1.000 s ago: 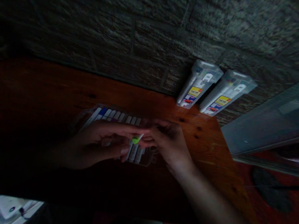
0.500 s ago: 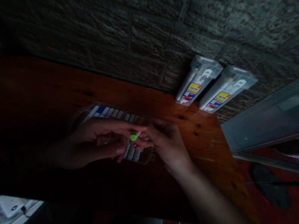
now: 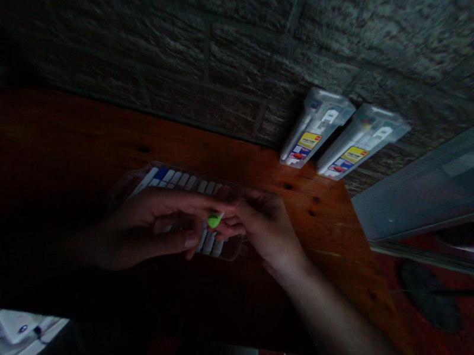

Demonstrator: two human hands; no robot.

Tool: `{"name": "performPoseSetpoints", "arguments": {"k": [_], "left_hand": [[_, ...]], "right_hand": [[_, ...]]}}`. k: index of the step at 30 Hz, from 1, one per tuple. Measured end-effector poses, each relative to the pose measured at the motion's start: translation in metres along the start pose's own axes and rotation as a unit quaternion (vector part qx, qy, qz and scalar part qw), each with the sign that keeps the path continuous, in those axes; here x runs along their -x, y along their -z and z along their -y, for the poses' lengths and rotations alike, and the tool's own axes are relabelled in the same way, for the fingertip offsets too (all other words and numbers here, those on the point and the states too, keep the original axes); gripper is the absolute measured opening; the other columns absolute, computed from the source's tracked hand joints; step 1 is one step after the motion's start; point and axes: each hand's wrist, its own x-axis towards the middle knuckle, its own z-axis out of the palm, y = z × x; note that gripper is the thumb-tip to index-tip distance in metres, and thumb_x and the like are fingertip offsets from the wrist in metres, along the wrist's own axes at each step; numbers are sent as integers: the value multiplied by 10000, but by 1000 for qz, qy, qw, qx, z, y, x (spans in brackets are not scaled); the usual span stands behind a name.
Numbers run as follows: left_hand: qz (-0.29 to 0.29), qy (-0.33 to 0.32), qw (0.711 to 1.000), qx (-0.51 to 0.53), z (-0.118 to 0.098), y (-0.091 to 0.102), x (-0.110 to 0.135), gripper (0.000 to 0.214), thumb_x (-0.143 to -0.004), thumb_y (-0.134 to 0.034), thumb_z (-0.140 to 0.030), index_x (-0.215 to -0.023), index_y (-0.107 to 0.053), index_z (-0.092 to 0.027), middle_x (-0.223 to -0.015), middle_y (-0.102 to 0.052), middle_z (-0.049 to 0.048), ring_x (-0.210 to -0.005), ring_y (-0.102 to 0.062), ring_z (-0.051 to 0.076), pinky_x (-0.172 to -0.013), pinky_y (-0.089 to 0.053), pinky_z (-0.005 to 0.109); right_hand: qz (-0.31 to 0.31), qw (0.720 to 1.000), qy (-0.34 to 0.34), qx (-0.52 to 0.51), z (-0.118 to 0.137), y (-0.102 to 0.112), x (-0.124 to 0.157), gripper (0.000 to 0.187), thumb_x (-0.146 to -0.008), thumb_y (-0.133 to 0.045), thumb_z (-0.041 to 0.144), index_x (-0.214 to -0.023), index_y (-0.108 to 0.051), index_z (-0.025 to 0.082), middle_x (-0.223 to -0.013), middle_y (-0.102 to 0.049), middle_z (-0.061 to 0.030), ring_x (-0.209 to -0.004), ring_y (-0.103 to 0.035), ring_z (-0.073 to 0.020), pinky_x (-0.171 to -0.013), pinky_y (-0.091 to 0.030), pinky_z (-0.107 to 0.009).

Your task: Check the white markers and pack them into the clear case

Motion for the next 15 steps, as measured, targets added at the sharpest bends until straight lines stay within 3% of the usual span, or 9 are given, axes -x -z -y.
{"name": "performPoseSetpoints", "arguments": {"k": [4,8,11,15], "left_hand": [[22,-19,999,-38,-2,2,0,402,-940,-604,-168,-1339,-651,-159,-1047,-783,90,-721,-701,124,-647,-557,237],[68,-66,991,-97,-3,1,2,401,-919,-574,-143,-1306,-677,-140,-1048,-782,84,-776,-698,134,-660,-535,231],[83,-75,983,-145,-2,-1,5,452,-881,-568,-126,-1321,-666,-156,-980,-786,55,-651,-641,107,-559,-487,206],[59,-110,970,-209,0,-4,8,413,-874,-547,-104,-1265,-675,-153,-882,-758,21,-567,-574,81,-517,-447,197]], "right_hand": [[-38,999,10,-1,-2,1,-2,249,-764,-847,428,-846,-770,207,-685,-721,-6,-520,-654,-110,-459,-549,-201],[-28,1000,-5,-7,-1,3,-3,212,-805,-814,353,-951,-778,204,-770,-756,-20,-533,-665,-112,-446,-547,-211],[-38,999,-10,-16,4,5,-3,380,-794,-819,297,-1156,-733,217,-807,-770,-18,-560,-684,-116,-484,-573,-218],[-94,995,38,-6,14,13,-5,627,-783,-820,288,-1352,-564,233,-779,-767,5,-548,-692,-132,-496,-583,-232]]}}
